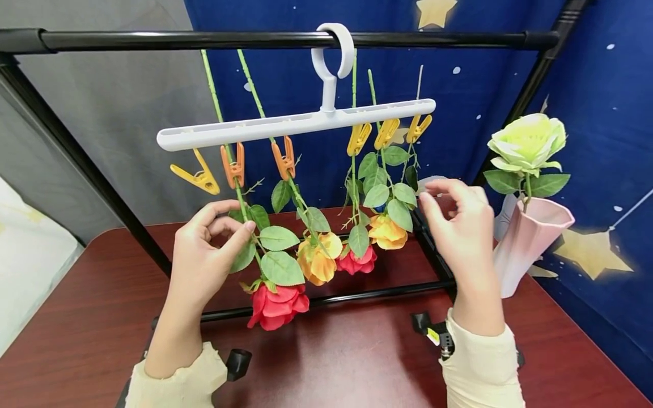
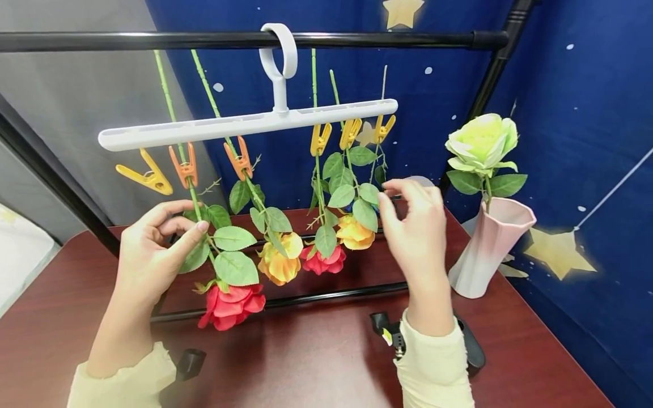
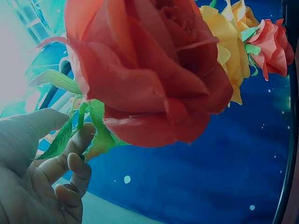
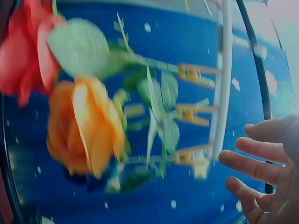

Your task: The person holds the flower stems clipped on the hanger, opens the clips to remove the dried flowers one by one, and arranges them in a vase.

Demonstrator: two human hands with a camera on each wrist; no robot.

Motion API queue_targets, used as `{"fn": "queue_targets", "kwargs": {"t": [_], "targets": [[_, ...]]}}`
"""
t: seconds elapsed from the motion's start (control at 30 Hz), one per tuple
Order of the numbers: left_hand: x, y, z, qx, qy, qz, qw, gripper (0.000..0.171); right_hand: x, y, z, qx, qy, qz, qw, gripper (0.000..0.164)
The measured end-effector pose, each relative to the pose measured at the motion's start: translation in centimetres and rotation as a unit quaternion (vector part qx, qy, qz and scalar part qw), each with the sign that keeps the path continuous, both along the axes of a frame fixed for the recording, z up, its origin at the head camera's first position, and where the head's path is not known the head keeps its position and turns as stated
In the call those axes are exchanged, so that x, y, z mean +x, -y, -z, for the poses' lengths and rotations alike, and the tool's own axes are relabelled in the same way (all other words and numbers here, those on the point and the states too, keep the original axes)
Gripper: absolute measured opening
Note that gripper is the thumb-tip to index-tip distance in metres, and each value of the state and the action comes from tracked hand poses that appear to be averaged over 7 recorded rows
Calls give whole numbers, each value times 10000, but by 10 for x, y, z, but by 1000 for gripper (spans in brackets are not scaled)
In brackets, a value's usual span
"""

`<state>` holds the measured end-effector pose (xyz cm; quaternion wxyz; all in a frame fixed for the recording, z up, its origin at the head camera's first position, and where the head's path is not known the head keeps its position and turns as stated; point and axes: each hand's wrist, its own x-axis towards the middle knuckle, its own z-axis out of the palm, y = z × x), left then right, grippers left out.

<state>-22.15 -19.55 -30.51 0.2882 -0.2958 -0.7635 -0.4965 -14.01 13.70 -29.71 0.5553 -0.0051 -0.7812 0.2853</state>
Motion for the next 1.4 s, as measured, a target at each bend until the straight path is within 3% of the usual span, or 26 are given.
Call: {"fn": "queue_targets", "kwargs": {"t": [0.4, 0.87, 1.2, 1.4], "targets": [[-2, 5, -5, 1, -175, -36, 9998, 32, -14, 58, -4, 670, 201, -1345, 9884, 18], [-3, 2, -3, 46, -152, 38, 9999, 32, -32, 115, -30, 562, 659, -2579, 9623, 18], [-1, -1, 0, 182, -153, 157, 9996, 31, -51, 150, -44, 660, 979, -2957, 9479, 29], [-1, 0, 1, 63, -149, 376, 9992, 30, -57, 167, -52, 501, 1134, -2903, 9489, 35]]}}
